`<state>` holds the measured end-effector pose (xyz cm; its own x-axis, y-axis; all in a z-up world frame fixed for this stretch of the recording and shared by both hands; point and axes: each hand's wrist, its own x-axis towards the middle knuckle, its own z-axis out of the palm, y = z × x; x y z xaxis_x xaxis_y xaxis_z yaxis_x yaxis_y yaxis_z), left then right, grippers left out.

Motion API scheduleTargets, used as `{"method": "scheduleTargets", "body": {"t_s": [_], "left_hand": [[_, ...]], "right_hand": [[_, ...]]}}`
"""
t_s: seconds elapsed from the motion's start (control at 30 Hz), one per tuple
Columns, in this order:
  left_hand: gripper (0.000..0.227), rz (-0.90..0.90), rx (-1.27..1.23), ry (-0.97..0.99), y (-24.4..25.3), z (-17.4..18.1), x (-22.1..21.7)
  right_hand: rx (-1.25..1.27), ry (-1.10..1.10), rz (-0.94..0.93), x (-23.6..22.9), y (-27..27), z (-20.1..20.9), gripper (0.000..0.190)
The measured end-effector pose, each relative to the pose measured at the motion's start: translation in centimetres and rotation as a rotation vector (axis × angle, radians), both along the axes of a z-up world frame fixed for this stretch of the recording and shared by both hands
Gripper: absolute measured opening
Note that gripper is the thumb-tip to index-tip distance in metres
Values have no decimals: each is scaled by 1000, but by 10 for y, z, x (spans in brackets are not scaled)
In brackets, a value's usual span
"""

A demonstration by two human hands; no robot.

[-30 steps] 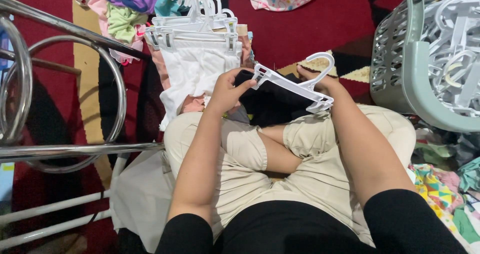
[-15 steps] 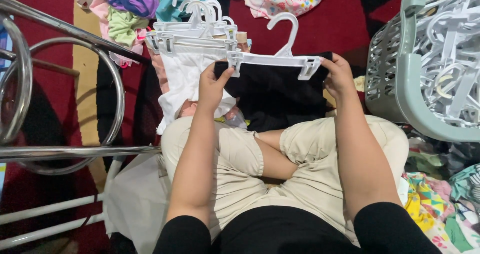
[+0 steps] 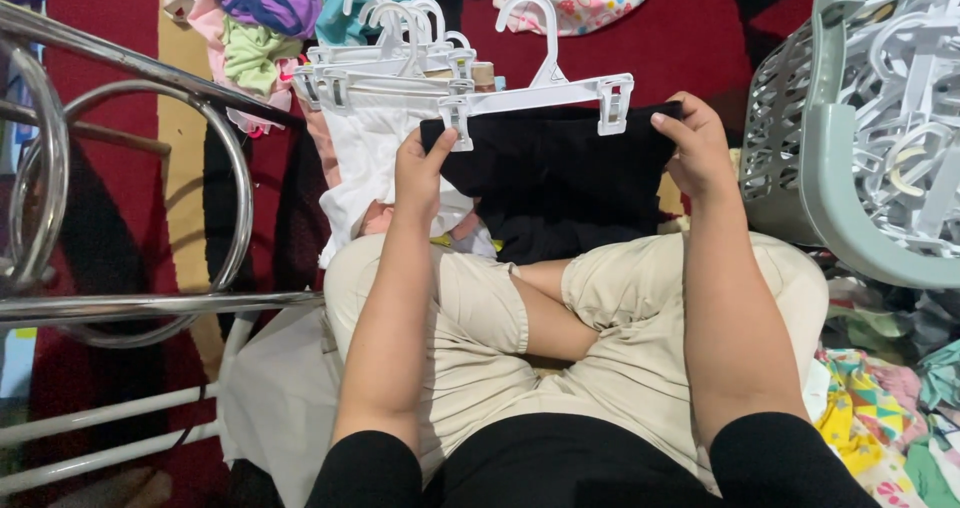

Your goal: Hanging small baby garments onto plastic hangers while sitting on the floor.

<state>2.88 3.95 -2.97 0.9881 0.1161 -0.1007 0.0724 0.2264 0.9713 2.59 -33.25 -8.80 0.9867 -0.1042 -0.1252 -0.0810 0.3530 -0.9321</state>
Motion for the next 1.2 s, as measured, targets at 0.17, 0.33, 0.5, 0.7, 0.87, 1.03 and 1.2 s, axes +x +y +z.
{"method": "scheduleTargets", "body": {"t_s": [0.17,0.33,0.5,0.7,0.87,1.03,1.2], "left_hand": [[13,2,13,3,-1,10,-3],[15,1,21,1,0,10,-3],[15,-9,53,7,-2,5,-3],[24,-42,198,-13,-12,7,-9],[32,-109,385,3,-26,-4,-11],[29,-216,483,-80,-33,2,-19],[29,-340,557,-180,-39,8,-26]], "right_hand": [[-7,5,-7,-3,8,12,8],[-45,40,-10,-8,14,24,5],[-85,66,-12,-8,16,24,8],[-334,191,-16,-7,18,6,14],[-995,286,36,-9,18,-24,15],[-906,-546,-437,-22,56,73,14],[-872,-667,-34,-37,84,72,28]]}}
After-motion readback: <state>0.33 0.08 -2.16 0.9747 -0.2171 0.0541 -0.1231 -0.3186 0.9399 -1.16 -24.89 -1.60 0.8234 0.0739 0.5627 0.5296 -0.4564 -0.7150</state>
